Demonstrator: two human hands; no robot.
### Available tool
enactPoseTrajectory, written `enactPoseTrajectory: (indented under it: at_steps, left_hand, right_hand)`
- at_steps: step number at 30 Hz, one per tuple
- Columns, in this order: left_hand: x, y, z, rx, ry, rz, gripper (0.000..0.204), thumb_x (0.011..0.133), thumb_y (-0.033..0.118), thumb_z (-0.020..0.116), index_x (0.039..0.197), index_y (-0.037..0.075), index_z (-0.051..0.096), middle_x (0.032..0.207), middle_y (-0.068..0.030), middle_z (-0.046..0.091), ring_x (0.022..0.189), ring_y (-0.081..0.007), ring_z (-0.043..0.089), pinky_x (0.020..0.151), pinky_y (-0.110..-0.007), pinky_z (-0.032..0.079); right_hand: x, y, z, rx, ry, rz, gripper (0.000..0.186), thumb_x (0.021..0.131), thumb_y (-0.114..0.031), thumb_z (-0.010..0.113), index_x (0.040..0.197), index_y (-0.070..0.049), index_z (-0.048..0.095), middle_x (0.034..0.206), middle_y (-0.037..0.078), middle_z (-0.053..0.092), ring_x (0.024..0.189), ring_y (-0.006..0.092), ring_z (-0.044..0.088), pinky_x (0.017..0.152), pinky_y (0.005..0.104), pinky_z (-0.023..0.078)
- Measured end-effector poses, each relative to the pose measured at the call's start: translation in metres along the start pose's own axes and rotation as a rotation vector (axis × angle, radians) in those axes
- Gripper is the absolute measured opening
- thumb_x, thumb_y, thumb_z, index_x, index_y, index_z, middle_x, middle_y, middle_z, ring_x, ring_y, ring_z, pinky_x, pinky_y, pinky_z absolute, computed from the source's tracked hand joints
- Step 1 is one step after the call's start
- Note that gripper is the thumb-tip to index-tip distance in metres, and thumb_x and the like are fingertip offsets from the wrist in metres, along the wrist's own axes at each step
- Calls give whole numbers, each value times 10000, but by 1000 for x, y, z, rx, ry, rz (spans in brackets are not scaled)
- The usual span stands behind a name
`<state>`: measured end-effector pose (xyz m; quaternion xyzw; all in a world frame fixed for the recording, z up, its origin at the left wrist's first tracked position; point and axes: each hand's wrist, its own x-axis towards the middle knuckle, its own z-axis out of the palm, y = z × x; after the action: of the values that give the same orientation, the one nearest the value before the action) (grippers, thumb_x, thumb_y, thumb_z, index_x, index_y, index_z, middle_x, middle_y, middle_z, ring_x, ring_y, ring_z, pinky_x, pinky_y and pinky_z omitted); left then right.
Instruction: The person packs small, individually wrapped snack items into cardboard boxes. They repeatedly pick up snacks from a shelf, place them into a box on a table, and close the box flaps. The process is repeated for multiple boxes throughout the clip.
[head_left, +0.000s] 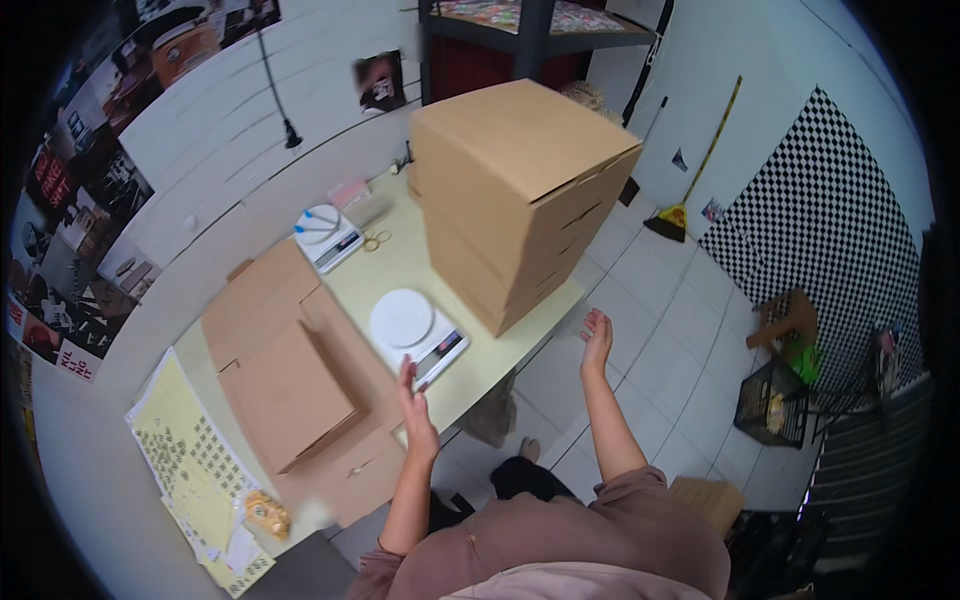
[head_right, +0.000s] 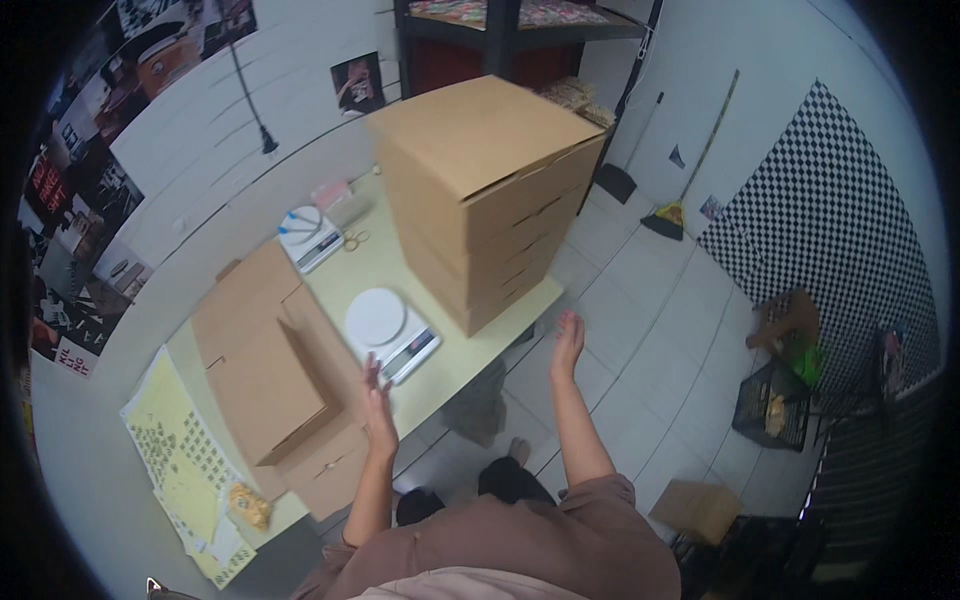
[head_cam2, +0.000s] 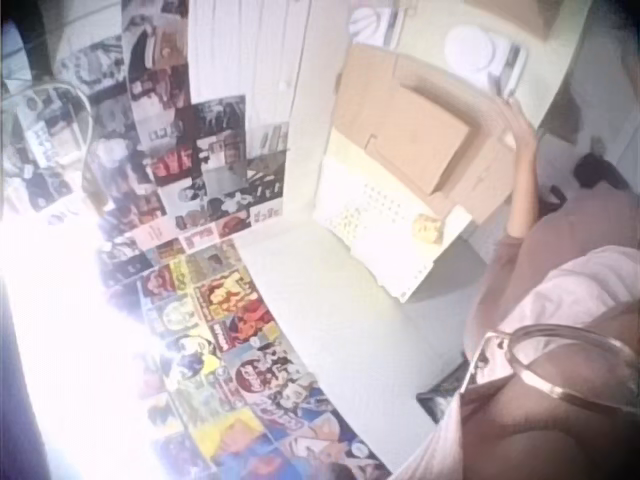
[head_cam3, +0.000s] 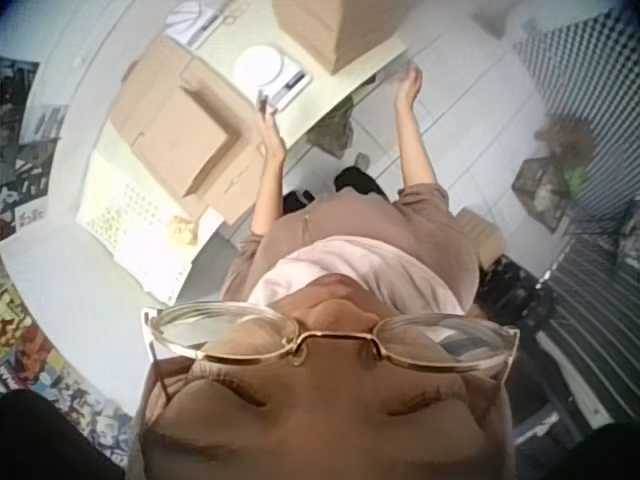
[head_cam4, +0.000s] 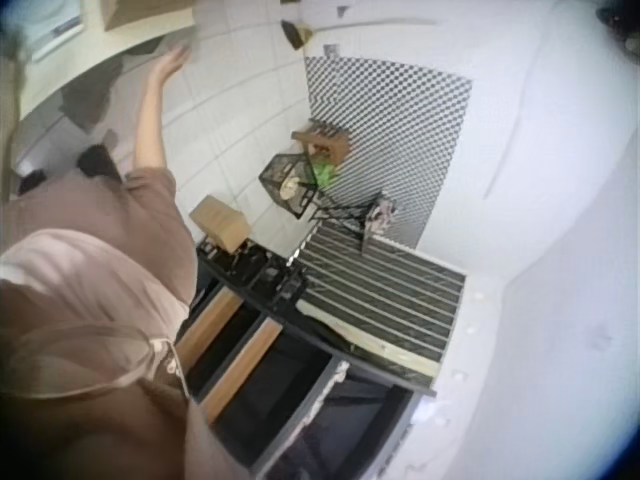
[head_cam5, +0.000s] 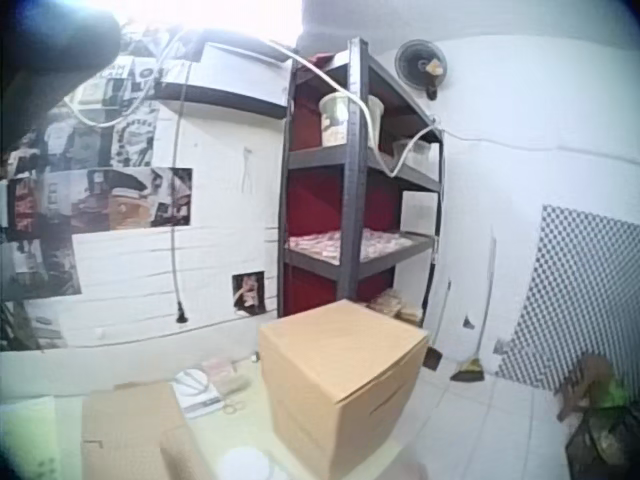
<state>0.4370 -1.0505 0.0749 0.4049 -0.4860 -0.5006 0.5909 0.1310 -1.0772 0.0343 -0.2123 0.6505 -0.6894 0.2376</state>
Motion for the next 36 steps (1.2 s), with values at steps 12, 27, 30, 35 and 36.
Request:
enactPoseTrajectory:
  at_steps: [12, 27, 30, 35, 36]
  left_hand:
    - [116, -104, 139, -399, 215, -453, 668, 857, 545, 238, 1304, 48, 220, 1335, -109, 271, 1230, -241, 257, 996, -378, 236]
    - [89, -101, 132, -434, -147, -536, 486, 844, 407, 403, 1196, 72, 396, 1165, -118, 470, 1036, -275, 480, 830, -423, 437]
    - [65, -95, 150, -439, -248, -653, 483, 845, 393, 409, 1203, 69, 394, 1167, -122, 471, 1034, -279, 482, 829, -424, 437]
    - [33, -96, 194, -431, -490, -781, 451, 853, 355, 425, 1199, 68, 395, 1144, -122, 486, 1015, -266, 502, 808, -412, 460]
    - [26, -96, 207, -425, -533, -799, 449, 855, 355, 421, 1200, 70, 395, 1147, -120, 485, 1019, -267, 499, 812, -413, 458]
  right_hand:
    - [226, 15, 79, 110, -952, 589, 722, 796, -561, 411, 1292, -50, 290, 1260, 113, 386, 1119, 195, 399, 902, 326, 354]
    - [128, -51, -8, 21, -846, 596, 687, 796, -556, 423, 1289, -90, 316, 1275, 102, 375, 1128, 190, 396, 864, 332, 398]
    - [98, -65, -62, 31, -699, 580, 687, 799, -565, 404, 1290, -93, 316, 1295, 109, 351, 1150, 199, 381, 877, 339, 391]
    - [54, -95, -153, 121, -473, 553, 706, 796, -591, 361, 1291, -90, 312, 1305, 114, 337, 1159, 209, 375, 905, 334, 365]
    - [47, -98, -174, 127, -448, 542, 709, 795, -595, 354, 1291, -90, 311, 1303, 114, 339, 1157, 210, 377, 908, 331, 361]
